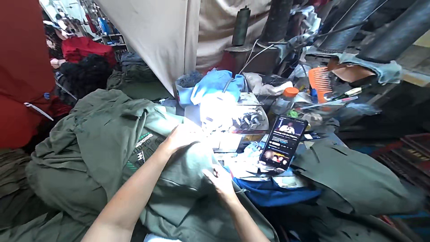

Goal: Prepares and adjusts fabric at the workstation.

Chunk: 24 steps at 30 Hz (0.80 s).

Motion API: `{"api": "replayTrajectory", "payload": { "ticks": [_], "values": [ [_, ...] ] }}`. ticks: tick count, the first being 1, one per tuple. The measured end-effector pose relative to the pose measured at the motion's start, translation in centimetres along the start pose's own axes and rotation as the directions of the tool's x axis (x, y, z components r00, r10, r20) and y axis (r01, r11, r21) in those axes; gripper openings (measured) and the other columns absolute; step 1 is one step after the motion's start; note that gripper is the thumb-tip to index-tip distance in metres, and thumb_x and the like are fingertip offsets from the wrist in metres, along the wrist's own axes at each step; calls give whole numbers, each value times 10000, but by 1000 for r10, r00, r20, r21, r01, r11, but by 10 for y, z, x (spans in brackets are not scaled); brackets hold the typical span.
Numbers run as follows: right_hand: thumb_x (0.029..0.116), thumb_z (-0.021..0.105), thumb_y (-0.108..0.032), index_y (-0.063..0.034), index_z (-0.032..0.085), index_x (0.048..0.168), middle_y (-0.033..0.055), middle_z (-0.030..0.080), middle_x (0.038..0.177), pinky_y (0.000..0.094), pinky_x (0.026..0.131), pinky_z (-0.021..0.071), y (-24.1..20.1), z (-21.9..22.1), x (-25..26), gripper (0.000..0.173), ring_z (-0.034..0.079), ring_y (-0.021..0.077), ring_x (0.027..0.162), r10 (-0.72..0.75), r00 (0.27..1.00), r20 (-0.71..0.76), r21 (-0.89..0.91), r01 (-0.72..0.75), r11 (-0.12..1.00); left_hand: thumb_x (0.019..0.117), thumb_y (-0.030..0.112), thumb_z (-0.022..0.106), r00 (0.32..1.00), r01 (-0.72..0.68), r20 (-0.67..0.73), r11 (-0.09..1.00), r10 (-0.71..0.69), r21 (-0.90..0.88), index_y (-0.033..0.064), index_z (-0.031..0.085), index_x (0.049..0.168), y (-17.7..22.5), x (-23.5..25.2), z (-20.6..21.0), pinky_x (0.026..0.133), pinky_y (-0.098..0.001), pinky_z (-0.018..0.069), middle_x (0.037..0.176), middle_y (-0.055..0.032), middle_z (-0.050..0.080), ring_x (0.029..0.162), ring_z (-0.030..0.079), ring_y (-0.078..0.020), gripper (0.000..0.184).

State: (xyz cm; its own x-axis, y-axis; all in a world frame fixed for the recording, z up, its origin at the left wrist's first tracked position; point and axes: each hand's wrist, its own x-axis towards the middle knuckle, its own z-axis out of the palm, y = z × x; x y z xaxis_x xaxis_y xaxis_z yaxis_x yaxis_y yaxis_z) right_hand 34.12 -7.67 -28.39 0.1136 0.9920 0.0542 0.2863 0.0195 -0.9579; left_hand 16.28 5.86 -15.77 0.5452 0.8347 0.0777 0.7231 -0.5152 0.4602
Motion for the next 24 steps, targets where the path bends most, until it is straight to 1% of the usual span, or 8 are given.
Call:
{"api": "replayTrajectory", "payload": {
  "ticks": [5, 8, 10, 11, 14, 17, 19, 24],
  "values": [
    [911, 734, -186, -71, 774, 924, 7, 722, 826, 267, 718, 572, -8, 6, 6, 123, 668, 59, 743, -262, 913, -314, -51, 259, 965, 960, 218, 714, 989, -33, -145, 992, 15, -122, -1, 757, 968, 5, -10, -7, 907, -503, 537, 949, -151, 736, 942, 699, -269, 224],
    [838, 809, -187, -54, 769, 885, 104, 701, 974, 415, 814, 555, -17, 2, 9, 146, 666, 213, 928, -253, 889, -383, -149, 211, 966, 942, 189, 725, 964, -83, -263, 983, 37, -165, 53, 781, 976, 10, -6, 1, 931, -479, 551, 1003, -115, 746, 994, 703, -233, 151],
    [816, 840, -172, -16, 738, 914, 161, 677, 1037, 491, 863, 538, -22, -3, 15, 211, 649, 286, 991, -174, 922, -346, -152, 128, 980, 941, 189, 720, 958, -73, -284, 991, 38, -115, 36, 776, 982, 9, -1, 12, 948, -499, 543, 1023, -142, 746, 1022, 703, -268, 168],
    [812, 841, -168, -11, 719, 929, 144, 683, 981, 483, 837, 539, -22, -6, 20, 230, 654, 266, 941, -156, 931, -329, -138, 116, 984, 955, 208, 701, 962, -60, -271, 997, 43, -54, 14, 764, 1002, 8, 1, 17, 958, -524, 530, 1035, -172, 741, 1037, 699, -306, 209],
    [858, 805, -158, -41, 723, 1004, 51, 707, 856, 356, 756, 570, -15, -15, 30, 204, 671, 130, 798, -39, 977, -209, 38, 48, 998, 996, 252, 643, 973, -59, -221, 996, 73, 68, 2, 751, 1053, 8, 4, 24, 960, -550, 507, 1060, -199, 732, 1059, 688, -353, 278],
    [929, 748, -173, -28, 750, 944, 47, 722, 861, 318, 828, 554, -19, -22, 25, 146, 672, 102, 839, 95, 995, -27, 113, -92, 989, 989, 204, 651, 968, -87, -236, 996, 90, 21, -23, 744, 1048, 9, 0, 26, 968, -546, 516, 1042, -211, 730, 1048, 694, -355, 253],
    [948, 716, -168, -37, 752, 912, 5, 710, 814, 258, 763, 541, -17, -21, 17, 140, 648, 45, 771, 113, 993, 35, 147, -117, 982, 1003, 191, 627, 969, -102, -229, 995, 96, -17, -27, 746, 1054, 8, -3, 28, 993, -545, 509, 1051, -212, 729, 1068, 689, -353, 253],
    [917, 724, -81, 0, 747, 976, 36, 732, 892, 240, 798, 567, -10, -12, 2, 103, 677, 59, 839, 123, 988, 92, 302, -145, 942, 994, 180, 655, 960, -107, -265, 992, 88, -60, -2, 756, 1033, 19, -14, 27, 974, -529, 521, 1025, -184, 737, 1031, 698, -322, 212]
  ]
}}
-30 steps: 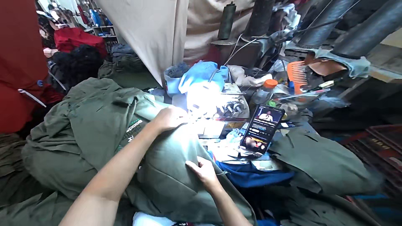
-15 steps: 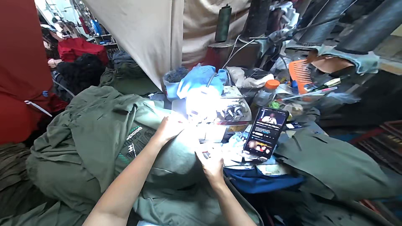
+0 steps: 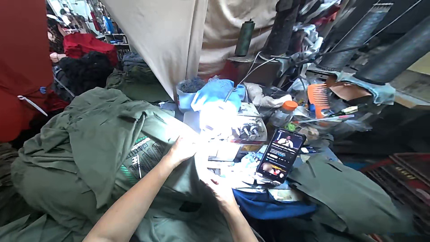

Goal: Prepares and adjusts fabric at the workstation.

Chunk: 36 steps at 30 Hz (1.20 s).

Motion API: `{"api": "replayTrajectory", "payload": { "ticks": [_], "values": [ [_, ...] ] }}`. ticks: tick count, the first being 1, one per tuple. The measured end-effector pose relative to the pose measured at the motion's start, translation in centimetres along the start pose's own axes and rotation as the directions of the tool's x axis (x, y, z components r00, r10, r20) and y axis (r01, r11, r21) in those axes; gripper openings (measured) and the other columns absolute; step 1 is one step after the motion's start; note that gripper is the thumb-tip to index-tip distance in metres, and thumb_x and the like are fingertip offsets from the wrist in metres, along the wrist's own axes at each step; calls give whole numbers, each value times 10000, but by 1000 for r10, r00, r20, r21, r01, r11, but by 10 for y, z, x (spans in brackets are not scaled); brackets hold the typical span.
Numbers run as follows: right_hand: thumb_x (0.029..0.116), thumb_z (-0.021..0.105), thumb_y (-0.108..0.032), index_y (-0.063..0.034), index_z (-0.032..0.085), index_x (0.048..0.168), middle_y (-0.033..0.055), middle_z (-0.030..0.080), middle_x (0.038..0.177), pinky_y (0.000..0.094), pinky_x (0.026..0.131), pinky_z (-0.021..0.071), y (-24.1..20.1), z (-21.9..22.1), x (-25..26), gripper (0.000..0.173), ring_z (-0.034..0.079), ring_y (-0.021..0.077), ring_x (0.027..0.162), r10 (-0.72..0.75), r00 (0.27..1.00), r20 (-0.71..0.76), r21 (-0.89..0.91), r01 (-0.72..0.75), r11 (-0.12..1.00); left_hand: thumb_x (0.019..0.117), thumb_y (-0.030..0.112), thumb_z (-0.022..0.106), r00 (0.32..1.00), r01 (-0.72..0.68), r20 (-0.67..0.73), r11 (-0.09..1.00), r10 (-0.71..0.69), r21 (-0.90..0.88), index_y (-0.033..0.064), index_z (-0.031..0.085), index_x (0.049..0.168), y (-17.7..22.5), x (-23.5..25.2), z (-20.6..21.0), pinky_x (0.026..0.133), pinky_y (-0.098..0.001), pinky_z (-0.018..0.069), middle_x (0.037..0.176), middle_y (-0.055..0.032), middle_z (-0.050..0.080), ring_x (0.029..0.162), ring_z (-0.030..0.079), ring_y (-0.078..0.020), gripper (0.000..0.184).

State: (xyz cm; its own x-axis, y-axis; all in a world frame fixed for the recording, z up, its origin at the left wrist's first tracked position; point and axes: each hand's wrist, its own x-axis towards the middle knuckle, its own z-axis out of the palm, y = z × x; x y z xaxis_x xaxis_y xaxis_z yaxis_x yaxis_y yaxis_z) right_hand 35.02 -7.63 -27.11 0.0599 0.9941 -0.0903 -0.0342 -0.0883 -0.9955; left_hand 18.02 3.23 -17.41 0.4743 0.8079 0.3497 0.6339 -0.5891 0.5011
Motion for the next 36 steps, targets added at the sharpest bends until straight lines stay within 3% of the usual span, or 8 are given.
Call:
{"api": "replayTrajectory", "payload": {
  "ticks": [3, 20, 24, 27, 29, 31, 34, 36],
  "values": [
    [910, 743, -91, -5, 750, 988, 35, 738, 893, 240, 802, 567, -2, 3, 1, 117, 683, 59, 843, 18, 1000, -1, 14, -18, 1000, 942, 215, 710, 999, -2, -53, 999, -1, -47, -2, 755, 971, -4, 9, 5, 896, -509, 554, 950, -164, 738, 950, 712, -291, 223],
    [936, 701, -116, -8, 728, 830, 31, 657, 749, 320, 735, 510, -40, 16, 41, 153, 606, 96, 730, -68, 981, -180, -188, 33, 982, 939, 205, 706, 926, 377, 27, 926, -377, -32, 34, 724, 1118, -35, 68, 4, 982, -534, 515, 1123, -177, 711, 1087, 670, -323, 248],
    [871, 779, -113, 50, 656, 1174, 161, 689, 1010, 400, 866, 553, -44, 20, 58, 366, 658, 206, 947, -124, 953, -275, -154, 84, 984, 1006, 176, 598, 964, 257, -106, 960, -245, 114, -23, 717, 1093, -52, 83, 11, 1037, -529, 484, 1171, -230, 690, 1168, 639, -372, 248],
    [904, 762, -104, 14, 617, 1307, 190, 677, 1123, 443, 882, 538, -49, 20, 55, 444, 647, 249, 1013, -99, 959, -267, -132, 65, 989, 1083, 163, 484, 833, 490, 126, 823, -540, 289, 32, 591, 1397, 17, 88, -34, 1240, -522, 202, 1569, -157, 458, 1501, 347, -323, 356],
    [921, 767, -183, -10, 697, 1174, 153, 707, 991, 451, 815, 546, -47, 13, 44, 314, 665, 235, 908, -123, 961, -247, -225, 66, 972, 980, 153, 615, 916, 309, -327, 928, -232, 208, 66, 740, 1179, -14, 58, -6, 1181, -555, 298, 1439, -150, 596, 1391, 488, -353, 251],
    [894, 799, -222, -55, 743, 837, 33, 660, 693, 346, 630, 518, -44, 1, 29, 185, 606, 115, 641, -226, 950, -214, -341, 144, 929, 959, 106, 662, 830, 112, -557, 987, -27, 118, 28, 750, 1134, -26, 7, 1, 1107, -523, 442, 1368, -164, 646, 1289, 587, -353, 211],
    [884, 777, -250, -84, 733, 743, -31, 631, 643, 277, 635, 505, -31, -25, 4, 222, 571, 34, 607, -310, 945, -105, -424, 239, 873, 935, 87, 698, 715, 93, -686, 991, -131, -92, -22, 734, 1063, -27, -128, 18, 772, -315, 616, 1100, -130, 729, 856, 712, -147, 172],
    [883, 766, -268, -84, 750, 799, -27, 684, 720, 245, 683, 537, -20, -40, -5, 203, 621, 19, 672, -332, 942, -56, -442, 275, 854, 940, 78, 694, 618, 225, -660, 900, -427, -372, -76, 717, 1073, -42, -218, 48, 586, -234, 611, 1032, -145, 717, 648, 678, -69, 205]
  ]
}}
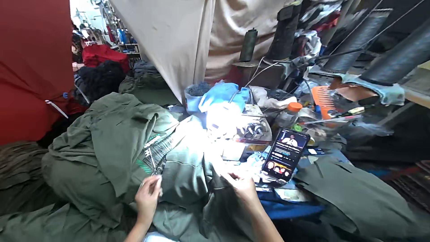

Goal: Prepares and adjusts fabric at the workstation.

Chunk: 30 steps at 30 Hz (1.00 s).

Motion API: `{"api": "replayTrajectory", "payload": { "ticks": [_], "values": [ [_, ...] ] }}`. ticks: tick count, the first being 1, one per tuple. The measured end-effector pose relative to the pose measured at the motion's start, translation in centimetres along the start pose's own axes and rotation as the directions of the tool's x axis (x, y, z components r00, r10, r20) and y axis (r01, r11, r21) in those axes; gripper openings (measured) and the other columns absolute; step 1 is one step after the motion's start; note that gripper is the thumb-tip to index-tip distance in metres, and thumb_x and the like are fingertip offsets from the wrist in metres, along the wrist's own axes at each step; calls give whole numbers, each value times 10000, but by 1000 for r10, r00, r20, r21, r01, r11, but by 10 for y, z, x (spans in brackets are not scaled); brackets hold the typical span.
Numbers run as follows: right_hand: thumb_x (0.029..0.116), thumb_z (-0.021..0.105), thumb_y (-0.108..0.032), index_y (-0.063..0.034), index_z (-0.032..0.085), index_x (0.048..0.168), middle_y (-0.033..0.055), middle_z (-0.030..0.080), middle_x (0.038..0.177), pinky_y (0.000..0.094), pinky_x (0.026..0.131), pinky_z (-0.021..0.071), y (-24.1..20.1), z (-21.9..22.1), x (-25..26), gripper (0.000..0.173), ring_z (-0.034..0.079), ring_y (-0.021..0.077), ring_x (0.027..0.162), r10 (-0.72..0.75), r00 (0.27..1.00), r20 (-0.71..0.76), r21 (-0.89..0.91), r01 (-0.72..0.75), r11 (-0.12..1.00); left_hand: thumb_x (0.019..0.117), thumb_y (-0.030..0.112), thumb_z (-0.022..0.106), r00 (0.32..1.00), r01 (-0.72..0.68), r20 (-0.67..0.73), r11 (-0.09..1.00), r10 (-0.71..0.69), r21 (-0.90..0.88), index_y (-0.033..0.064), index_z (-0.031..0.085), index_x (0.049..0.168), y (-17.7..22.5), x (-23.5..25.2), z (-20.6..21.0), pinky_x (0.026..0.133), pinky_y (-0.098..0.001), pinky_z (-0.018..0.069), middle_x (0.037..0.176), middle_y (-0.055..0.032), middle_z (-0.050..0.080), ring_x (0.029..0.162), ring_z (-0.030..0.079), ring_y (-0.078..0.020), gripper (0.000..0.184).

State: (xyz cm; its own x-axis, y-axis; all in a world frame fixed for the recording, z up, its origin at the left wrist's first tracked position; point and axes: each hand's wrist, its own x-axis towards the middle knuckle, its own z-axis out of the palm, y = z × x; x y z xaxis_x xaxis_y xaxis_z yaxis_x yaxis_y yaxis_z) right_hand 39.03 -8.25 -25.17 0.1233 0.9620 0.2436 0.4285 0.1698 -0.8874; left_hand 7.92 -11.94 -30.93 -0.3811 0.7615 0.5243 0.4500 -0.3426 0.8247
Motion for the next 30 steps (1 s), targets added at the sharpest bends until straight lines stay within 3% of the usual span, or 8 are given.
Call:
{"api": "replayTrajectory", "payload": {
  "ticks": [5, 10, 13, 19, 22, 24, 26, 30],
  "values": [
    [822, 808, -306, -87, 693, 777, -33, 624, 731, 279, 688, 498, 14, -14, 3, 250, 573, 45, 690, 66, 991, 114, -49, -61, 997, 947, 102, 743, 525, 796, -112, 534, -844, -287, 12, 182, 1583, -73, -64, -55, 685, -335, 610, 1432, -298, 409, 797, 689, -226, 853],
    [822, 819, -252, -59, 672, 837, -1, 615, 761, 317, 732, 502, 18, -11, 19, 243, 580, 88, 731, 188, 959, 210, -19, -188, 982, 1020, 277, 654, 226, 969, 345, 246, -911, 15, -103, 423, 1374, -68, -39, -41, 679, -387, 617, 998, -232, 683, 739, 718, -262, 568],
    [861, 801, -252, -51, 761, 958, 19, 735, 871, 306, 831, 565, 18, -18, 18, 227, 679, 70, 829, 186, 949, 255, 18, -197, 980, 1004, 345, 669, 294, 752, 529, 534, -796, 386, -45, 604, 1154, -1, -4, -82, 596, -349, 616, 717, -83, 715, 566, 696, -176, 423],
    [899, 736, -90, -19, 716, 994, 13, 732, 870, 259, 761, 575, 2, 11, -3, 121, 685, 73, 797, 179, 901, 396, 395, -343, 852, 1016, 87, 610, 892, 358, 92, 816, -443, 454, -81, 536, 1247, 174, 145, -196, 538, -208, 525, 795, -74, 618, 549, 567, -41, 295],
    [920, 675, 18, 18, 631, 1067, 87, 719, 934, 324, 731, 612, -9, 44, -18, 153, 707, 165, 820, 254, 850, 462, 598, -510, 618, 1037, 139, 612, 995, 17, 65, 754, -80, 657, -97, 576, 1281, 136, 217, -200, 834, -615, 532, 1119, -333, 643, 947, 664, -409, 341],
    [950, 628, 27, 14, 604, 1073, 103, 715, 940, 368, 730, 619, -13, 57, -27, 126, 712, 201, 826, 326, 799, 505, 642, -601, 477, 1031, 176, 613, 993, -121, 100, 679, 70, 724, -44, 495, 1441, 125, 223, -157, 983, -820, 366, 1408, -412, 477, 1249, 484, -650, 481],
    [967, 612, 15, 2, 593, 1036, 96, 706, 895, 390, 734, 622, -12, 64, -36, 73, 705, 203, 781, 387, 758, 526, 657, -650, 381, 990, 190, 631, 951, -307, 233, 713, 204, 630, 5, 525, 1446, 120, 193, -89, 1132, -717, 324, 1568, -310, 370, 1438, 354, -543, 504],
    [982, 601, 5, 5, 635, 967, 71, 700, 813, 358, 716, 625, -11, 59, -44, 37, 688, 166, 697, 427, 738, 523, 667, -666, 334, 826, 234, 768, 684, -655, 584, 721, 438, 226, 79, 709, 1222, 62, 83, 42, 1044, -564, 496, 1346, -207, 623, 1289, 573, -392, 430]
  ]
}}
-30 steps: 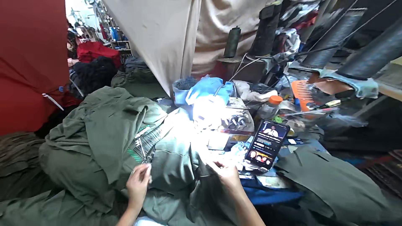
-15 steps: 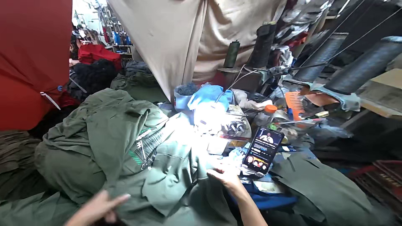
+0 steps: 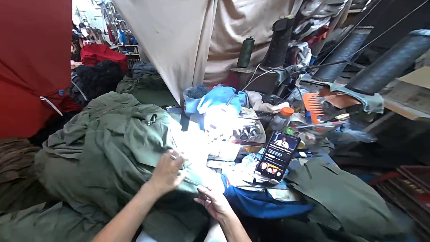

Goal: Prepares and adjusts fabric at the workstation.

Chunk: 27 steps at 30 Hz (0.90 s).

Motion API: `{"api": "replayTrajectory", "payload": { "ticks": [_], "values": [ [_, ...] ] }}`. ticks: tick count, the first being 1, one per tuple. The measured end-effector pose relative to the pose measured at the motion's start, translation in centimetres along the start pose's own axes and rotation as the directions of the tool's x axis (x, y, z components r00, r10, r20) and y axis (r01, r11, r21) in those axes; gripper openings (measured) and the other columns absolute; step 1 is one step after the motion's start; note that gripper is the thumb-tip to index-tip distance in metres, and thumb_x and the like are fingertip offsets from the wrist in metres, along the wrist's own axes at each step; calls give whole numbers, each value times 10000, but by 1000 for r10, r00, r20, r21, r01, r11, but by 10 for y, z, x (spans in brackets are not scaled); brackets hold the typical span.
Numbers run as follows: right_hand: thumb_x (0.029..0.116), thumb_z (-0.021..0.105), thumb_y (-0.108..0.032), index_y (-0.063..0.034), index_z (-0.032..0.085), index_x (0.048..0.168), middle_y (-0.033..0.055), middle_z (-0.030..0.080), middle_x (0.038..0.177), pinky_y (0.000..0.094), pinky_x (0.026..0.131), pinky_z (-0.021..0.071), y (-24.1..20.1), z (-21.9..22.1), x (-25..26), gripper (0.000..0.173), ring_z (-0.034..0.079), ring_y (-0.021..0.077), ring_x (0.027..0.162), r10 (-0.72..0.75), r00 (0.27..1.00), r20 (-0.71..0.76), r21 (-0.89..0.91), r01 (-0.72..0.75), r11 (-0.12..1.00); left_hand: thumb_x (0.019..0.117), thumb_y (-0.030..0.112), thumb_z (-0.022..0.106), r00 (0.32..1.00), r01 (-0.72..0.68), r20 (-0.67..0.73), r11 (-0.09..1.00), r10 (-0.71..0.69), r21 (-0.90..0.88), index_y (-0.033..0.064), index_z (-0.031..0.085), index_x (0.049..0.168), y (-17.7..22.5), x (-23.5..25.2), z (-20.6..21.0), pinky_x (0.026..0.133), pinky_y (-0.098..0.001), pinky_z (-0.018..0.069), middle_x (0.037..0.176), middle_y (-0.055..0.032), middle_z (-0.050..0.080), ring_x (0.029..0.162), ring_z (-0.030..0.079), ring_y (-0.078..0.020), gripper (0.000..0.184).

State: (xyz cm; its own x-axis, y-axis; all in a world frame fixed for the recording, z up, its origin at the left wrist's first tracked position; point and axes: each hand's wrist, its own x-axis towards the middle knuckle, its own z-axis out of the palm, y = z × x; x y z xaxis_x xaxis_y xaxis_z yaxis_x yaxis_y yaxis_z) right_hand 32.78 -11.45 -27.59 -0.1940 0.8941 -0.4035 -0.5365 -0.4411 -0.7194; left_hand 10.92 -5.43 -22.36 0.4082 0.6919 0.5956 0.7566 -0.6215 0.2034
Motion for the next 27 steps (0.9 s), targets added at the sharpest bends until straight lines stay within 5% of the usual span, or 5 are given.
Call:
{"api": "replayTrajectory", "payload": {
  "ticks": [5, 8, 17, 22, 27],
  "values": [
    [974, 575, -5, 9, 573, 1060, 122, 726, 951, 406, 786, 630, -12, -9, -18, 87, 733, 224, 832, -127, 983, 132, -7, 129, 992, 813, -33, 719, 984, 123, 125, 992, -126, 38, 6, 712, 1212, -6, -2, 21, 961, -573, 542, 1204, -245, 685, 1176, 640, -443, 401],
    [946, 655, -51, 21, 621, 1083, 99, 734, 917, 351, 738, 624, -15, -16, -15, 158, 723, 178, 774, -169, 974, 151, -80, 182, 980, 928, 24, 652, 987, 110, 128, 992, -101, -65, 0, 757, 1050, -10, 16, -6, 908, -509, 578, 1045, -175, 733, 1027, 710, -348, 162],
    [871, 752, -28, 36, 699, 1012, 98, 752, 923, 324, 862, 608, -8, -25, -9, 164, 727, 153, 875, -229, 970, 83, -209, 241, 948, 994, 262, 637, 972, -159, 135, 960, 193, -229, 103, 777, 953, 55, 5, -19, 596, -349, 584, 812, -49, 711, 652, 672, -169, 216],
    [861, 760, -28, 41, 689, 1040, 101, 752, 942, 325, 872, 606, -6, -25, -7, 205, 727, 154, 899, -226, 973, 57, -241, 233, 942, 989, 211, 619, 977, -160, 110, 971, 181, -177, 95, 783, 963, 59, -11, 13, 556, -323, 571, 814, -70, 694, 620, 661, -175, 202],
    [925, 703, -62, -28, 710, 846, 15, 698, 765, 251, 712, 555, -27, -17, 18, 87, 652, 71, 712, -270, 962, 47, -333, 270, 904, 944, 158, 648, 987, -147, 58, 985, 153, -94, 92, 799, 965, 55, 21, 28, 583, -393, 596, 786, -76, 723, 660, 704, -220, 167]
  ]
}}
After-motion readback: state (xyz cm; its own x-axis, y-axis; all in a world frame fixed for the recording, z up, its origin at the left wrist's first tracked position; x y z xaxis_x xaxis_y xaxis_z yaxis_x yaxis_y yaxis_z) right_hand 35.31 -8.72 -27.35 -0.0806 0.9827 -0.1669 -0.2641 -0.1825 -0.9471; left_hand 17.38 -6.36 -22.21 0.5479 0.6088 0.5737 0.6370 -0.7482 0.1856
